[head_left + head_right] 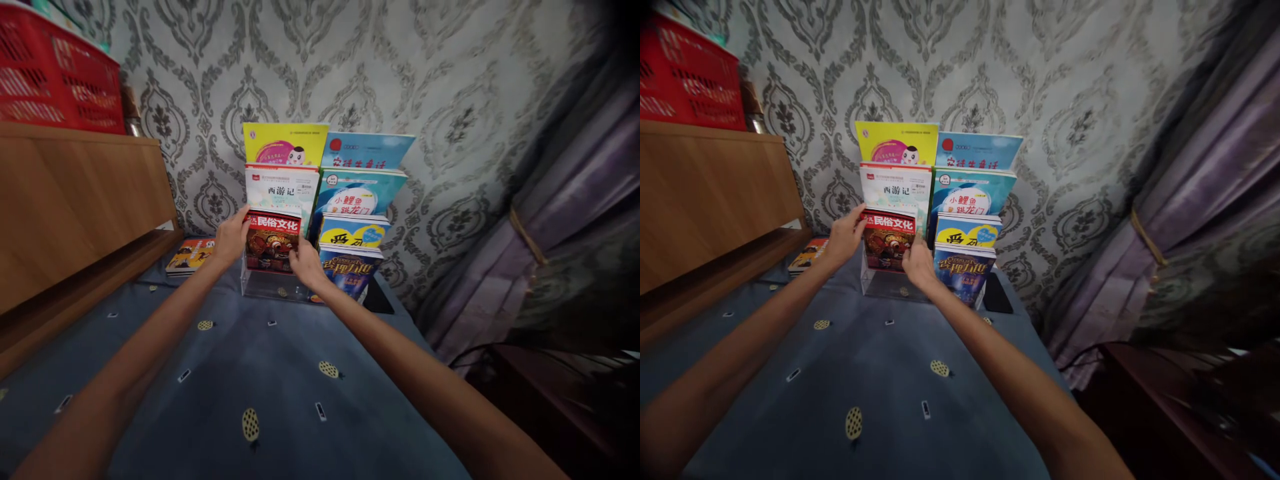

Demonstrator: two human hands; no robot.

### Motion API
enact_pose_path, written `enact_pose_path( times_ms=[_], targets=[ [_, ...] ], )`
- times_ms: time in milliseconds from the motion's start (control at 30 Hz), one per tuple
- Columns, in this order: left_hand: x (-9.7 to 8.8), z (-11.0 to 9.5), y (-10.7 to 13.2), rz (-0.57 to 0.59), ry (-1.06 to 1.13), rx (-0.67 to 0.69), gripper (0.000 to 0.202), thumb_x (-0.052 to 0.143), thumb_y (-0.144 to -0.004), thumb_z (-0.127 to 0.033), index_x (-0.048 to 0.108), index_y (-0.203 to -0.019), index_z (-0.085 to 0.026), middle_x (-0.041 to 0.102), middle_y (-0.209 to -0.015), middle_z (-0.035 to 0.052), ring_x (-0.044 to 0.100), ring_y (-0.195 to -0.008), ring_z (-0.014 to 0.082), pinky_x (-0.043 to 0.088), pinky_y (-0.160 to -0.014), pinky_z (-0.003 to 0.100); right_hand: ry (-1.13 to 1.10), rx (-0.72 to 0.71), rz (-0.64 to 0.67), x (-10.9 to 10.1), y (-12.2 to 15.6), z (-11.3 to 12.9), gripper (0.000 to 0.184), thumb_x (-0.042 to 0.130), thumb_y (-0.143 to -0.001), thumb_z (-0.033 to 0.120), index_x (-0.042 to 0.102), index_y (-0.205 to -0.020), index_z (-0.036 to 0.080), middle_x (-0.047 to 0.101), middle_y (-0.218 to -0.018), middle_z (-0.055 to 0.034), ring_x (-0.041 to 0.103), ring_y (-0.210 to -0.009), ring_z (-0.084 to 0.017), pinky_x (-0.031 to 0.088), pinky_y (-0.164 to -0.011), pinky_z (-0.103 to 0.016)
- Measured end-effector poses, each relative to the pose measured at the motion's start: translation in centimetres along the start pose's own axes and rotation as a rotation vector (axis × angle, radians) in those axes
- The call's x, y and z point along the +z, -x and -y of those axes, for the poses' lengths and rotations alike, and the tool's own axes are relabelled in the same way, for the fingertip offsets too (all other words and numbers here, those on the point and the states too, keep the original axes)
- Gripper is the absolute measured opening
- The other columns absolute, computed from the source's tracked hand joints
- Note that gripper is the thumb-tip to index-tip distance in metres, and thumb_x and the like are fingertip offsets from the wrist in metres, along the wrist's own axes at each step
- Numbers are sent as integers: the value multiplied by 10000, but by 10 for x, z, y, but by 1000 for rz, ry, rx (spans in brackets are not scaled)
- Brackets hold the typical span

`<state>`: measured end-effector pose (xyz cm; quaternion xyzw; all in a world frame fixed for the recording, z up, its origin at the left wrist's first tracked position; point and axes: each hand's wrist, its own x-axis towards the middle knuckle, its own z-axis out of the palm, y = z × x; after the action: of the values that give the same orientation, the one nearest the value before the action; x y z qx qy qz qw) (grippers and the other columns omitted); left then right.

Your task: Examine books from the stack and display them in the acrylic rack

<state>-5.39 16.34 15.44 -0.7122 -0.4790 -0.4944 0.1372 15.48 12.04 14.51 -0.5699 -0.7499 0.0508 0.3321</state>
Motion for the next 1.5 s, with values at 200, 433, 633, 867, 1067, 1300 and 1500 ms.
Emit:
enact_pose_path(
  times_ms=[200,433,633,867,1067,1300,1500],
  targets=[
    [-5,-12,-6,-35,42,-106,292,503,-961,-210,644,-1216,-197,744,-1071,68,691,-938,216,503,-865,320,-76,-122,-241,7,-19,0,714,371,-899,201,160,-1566,54,548,-1267,-250,555,-1125,-356,468,-973,-542],
    [-2,-7,-3,11,14,-287,334,551,-957,-318,640,-1233,-154,753,-997,91,682,-896,234,465,-823,306,1,-78,-200,15,-29,-12,674,415,-863,198,296,-1501,16,595,-1155,-259,596,-1041,-361,489,-912,-517],
    [1,-3,-2,105,-66,-239,312,462,-998,-337,691,-1125,-167,748,-1049,109,675,-953,247,448,-831,305,36,-57,-176,22,-29,-17,613,448,-849,179,385,-1447,59,641,-1121,-213,606,-1070,-346,490,-935,-474],
    [0,-10,0,94,-155,-191,503,441,-1013,-269,412,-1505,-171,697,-1239,151,684,-1030,259,473,-893,338,-54,-124,-255,11,-21,-8,782,436,-855,188,154,-1571,48,520,-1380,-248,519,-1260,-351,453,-1031,-501],
    [-9,-16,-5,192,-263,-206,501,442,-1024,-293,405,-1514,-193,740,-1108,141,703,-967,252,492,-877,344,-88,-199,-309,6,-17,2,787,408,-859,137,132,-1596,157,512,-1390,-202,531,-1226,-354,459,-1019,-554],
    [-9,-10,-6,162,-198,-179,486,469,-1006,-296,455,-1480,-192,748,-1040,135,697,-936,250,497,-875,349,-44,-159,-286,6,-19,6,742,423,-863,179,199,-1564,86,494,-1380,-241,536,-1198,-376,469,-993,-561],
    [-3,-10,1,125,-138,-174,534,441,-1010,-268,354,-1534,-209,745,-1044,114,696,-919,241,487,-880,342,-41,-174,-288,4,-18,6,752,439,-871,187,174,-1572,123,513,-1354,-230,543,-1185,-377,474,-978,-565]
  ],
)
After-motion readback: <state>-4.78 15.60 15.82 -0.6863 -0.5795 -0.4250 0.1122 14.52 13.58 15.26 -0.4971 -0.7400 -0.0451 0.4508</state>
